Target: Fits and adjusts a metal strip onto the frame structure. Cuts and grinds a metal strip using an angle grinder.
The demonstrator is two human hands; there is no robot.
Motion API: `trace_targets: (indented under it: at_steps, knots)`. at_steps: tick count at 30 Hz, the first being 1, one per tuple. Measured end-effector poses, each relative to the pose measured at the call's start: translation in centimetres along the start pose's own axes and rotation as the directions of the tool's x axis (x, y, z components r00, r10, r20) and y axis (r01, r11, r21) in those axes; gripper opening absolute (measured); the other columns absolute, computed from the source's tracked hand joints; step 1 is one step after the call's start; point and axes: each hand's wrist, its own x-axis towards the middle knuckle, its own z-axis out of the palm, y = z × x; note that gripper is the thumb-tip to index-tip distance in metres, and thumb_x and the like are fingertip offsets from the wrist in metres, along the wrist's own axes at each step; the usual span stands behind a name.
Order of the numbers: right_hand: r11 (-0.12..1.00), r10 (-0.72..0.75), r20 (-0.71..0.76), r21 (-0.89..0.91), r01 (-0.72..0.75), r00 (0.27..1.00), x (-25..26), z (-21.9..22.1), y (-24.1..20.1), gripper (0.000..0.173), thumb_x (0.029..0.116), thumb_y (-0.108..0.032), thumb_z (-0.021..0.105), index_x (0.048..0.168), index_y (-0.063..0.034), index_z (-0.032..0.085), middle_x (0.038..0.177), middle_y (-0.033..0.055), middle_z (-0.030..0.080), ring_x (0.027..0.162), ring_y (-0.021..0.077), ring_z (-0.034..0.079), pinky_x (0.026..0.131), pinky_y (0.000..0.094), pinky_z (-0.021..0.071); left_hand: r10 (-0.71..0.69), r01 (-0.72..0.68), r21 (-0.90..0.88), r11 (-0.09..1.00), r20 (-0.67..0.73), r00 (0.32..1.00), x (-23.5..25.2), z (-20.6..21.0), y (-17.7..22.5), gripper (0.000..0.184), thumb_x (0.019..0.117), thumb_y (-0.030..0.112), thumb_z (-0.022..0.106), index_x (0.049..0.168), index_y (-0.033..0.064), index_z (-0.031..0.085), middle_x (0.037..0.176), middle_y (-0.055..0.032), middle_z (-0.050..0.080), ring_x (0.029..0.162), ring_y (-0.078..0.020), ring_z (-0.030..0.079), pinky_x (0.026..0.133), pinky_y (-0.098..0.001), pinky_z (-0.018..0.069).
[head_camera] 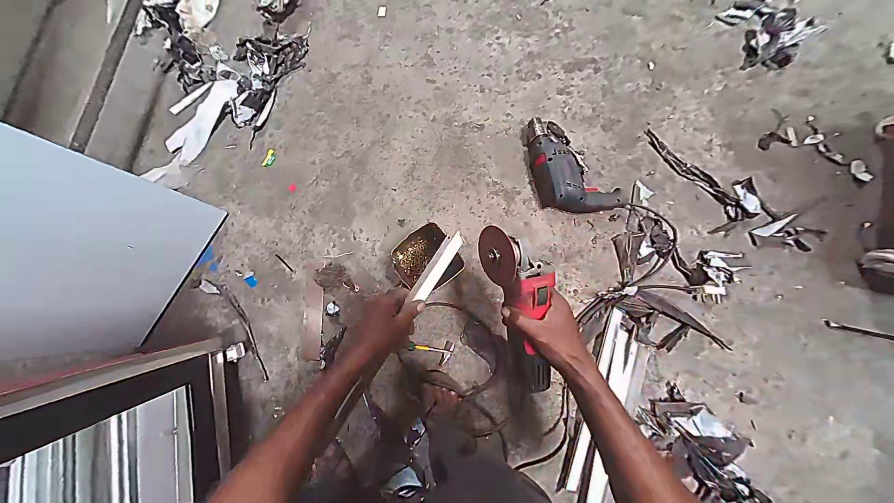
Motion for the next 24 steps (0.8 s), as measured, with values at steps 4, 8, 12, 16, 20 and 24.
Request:
trace_targets:
  at_steps: [4,8,12,16,20,24]
  knots:
    - [0.997,0.074,-0.03,0.005,-0.073,0.997,-2.3,-0.2,1.1,0.069,0.0693,-0.045,0.083,0.125,-0.0098,0.06,0.098,-0.0024,0.072,0.085,0.0067,0.071,0.077,0.0329,0.0625,0.092,-0.085,0.152,0.985,-0.036,0.995,-0.9,2.1,-0.4,0.033,0.1025,0.032,0.061,0.122,0.0045,0.061,0.072,-0.003,0.07,0.056,-0.0147,0.069,0.056,-0.0351,0.0636]
    - [0.994,0.112,-0.021,0.006,-0.112,0.993,-3.2,0.4,2.4,0.071,0.0694,-0.045,0.083,0.126,-0.0098,0.06,0.098,-0.0017,0.072,0.085,0.0072,0.071,0.077,0.0335,0.0621,0.169,-0.125,0.365,0.923,-0.093,0.981,-1.6,4.5,-1.7,0.039,0.1003,0.037,0.061,0.122,0.0053,0.065,0.082,-0.0068,0.072,0.068,-0.0169,0.071,0.069,-0.0403,0.0622]
    - [0.989,0.141,-0.004,-0.034,-0.141,0.99,-2.9,1.3,3.1,0.074,0.0687,-0.048,0.082,0.128,-0.0103,0.059,0.1,-0.0005,0.072,0.088,0.0083,0.071,0.079,0.036,0.0612,0.171,-0.099,0.422,0.901,-0.137,0.976,-1.8,6.0,-2.8,0.04,0.1026,0.037,0.056,0.127,0.006,0.062,0.082,-0.0077,0.071,0.07,-0.0194,0.071,0.07,-0.0423,0.061]
    - [0.992,0.118,0.005,-0.038,-0.117,0.993,-2.6,2.0,2.8,0.074,0.0694,-0.047,0.083,0.128,-0.0105,0.058,0.1,-0.0012,0.072,0.089,0.0065,0.07,0.081,0.0331,0.0603,0.148,-0.064,0.473,0.879,-0.142,0.979,-1.7,6.4,-2.9,0.043,0.1054,0.039,0.05,0.13,0.0043,0.059,0.083,-0.0104,0.07,0.072,-0.0241,0.071,0.071,-0.0456,0.0599]
    - [0.992,0.103,0.009,-0.074,-0.102,0.995,-2.4,2.0,2.5,0.074,0.0697,-0.048,0.082,0.129,-0.0103,0.058,0.101,-0.0014,0.071,0.09,0.0063,0.07,0.081,0.033,0.06,0.082,-0.01,0.515,0.857,-0.117,0.99,-1.8,6.2,-2.3,0.045,0.1073,0.04,0.046,0.134,0.0043,0.055,0.084,-0.012,0.07,0.074,-0.0272,0.072,0.072,-0.0474,0.0601]
    - [0.99,0.095,0.013,-0.108,-0.093,0.995,-2.0,1.7,2.3,0.075,0.07,-0.048,0.082,0.129,-0.0094,0.058,0.101,0.0,0.072,0.09,0.0078,0.07,0.081,0.0343,0.0599,0.055,0.005,0.541,0.841,-0.095,0.994,-1.6,5.9,-2.1,0.046,0.1076,0.039,0.046,0.135,0.0038,0.053,0.084,-0.0137,0.07,0.076,-0.0305,0.071,0.073,-0.0504,0.0594]
